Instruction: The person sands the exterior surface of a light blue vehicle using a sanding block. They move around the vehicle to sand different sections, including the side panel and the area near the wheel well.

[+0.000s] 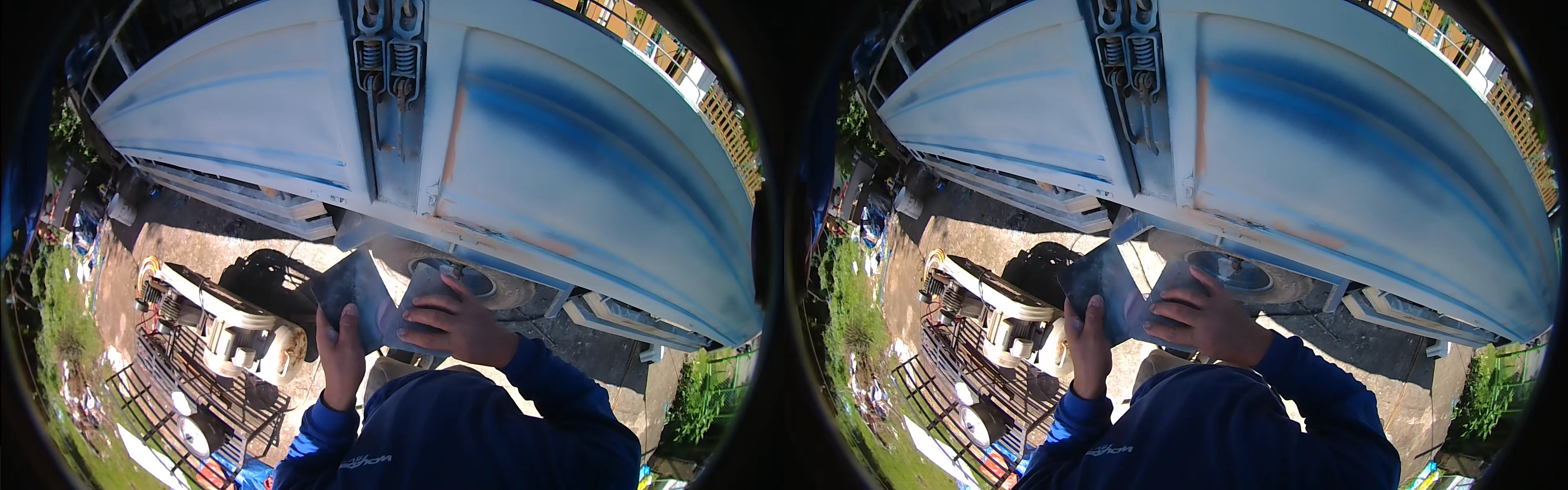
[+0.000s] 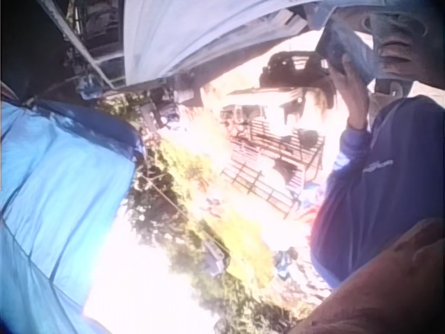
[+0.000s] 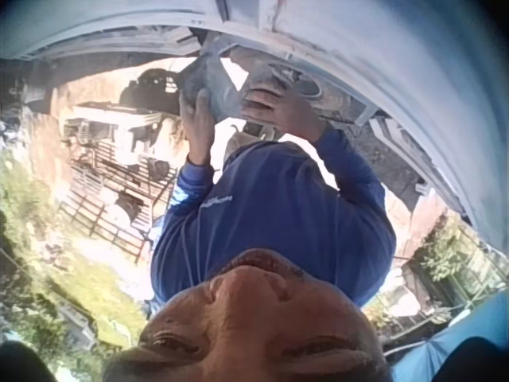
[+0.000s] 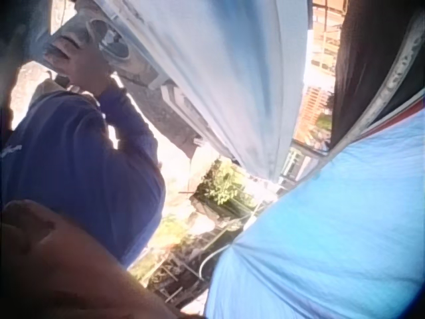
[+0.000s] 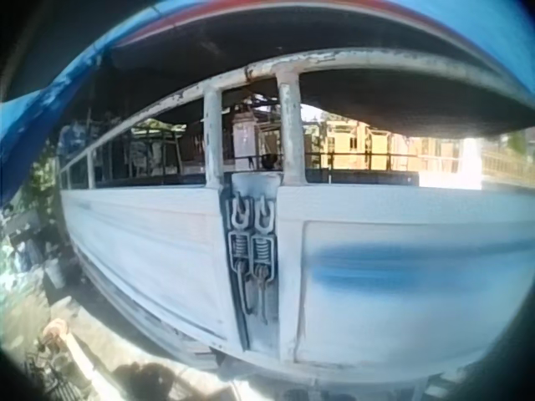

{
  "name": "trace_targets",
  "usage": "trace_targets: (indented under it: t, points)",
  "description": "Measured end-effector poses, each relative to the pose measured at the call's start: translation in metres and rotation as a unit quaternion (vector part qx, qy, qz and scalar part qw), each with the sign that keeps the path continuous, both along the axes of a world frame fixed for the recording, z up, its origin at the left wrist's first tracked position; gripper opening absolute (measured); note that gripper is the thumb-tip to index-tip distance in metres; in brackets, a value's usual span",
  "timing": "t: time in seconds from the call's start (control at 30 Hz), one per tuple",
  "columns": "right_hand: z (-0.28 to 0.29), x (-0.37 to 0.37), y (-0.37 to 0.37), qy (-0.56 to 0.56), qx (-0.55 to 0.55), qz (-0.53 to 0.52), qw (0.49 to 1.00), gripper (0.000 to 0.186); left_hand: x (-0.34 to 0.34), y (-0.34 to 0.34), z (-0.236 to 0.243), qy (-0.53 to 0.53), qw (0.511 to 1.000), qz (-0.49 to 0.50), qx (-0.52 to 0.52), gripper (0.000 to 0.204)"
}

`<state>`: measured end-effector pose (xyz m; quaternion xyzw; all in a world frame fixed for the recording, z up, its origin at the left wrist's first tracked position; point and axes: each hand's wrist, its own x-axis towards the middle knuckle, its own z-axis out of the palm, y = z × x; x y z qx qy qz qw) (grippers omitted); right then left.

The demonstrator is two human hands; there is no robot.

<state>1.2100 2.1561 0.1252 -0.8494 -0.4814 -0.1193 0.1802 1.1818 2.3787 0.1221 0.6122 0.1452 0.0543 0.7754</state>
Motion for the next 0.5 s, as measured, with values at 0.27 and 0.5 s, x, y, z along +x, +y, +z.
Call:
trace_targets:
  t: [0.27, 0.5]
  points:
    - [0.006, -0.005, 0.011, 0.074, 0.028, 0.030, 0.996, 0.036, 0.003, -0.009, 0.005, 0.000, 0.994, -0.031, 0.100, 0.028]
    - [0.013, -0.012, 0.000, 0.111, 0.101, 0.003, 0.989, 0.047, 0.004, -0.007, -0.004, -0.055, 0.996, 0.066, 0.026, 0.032]
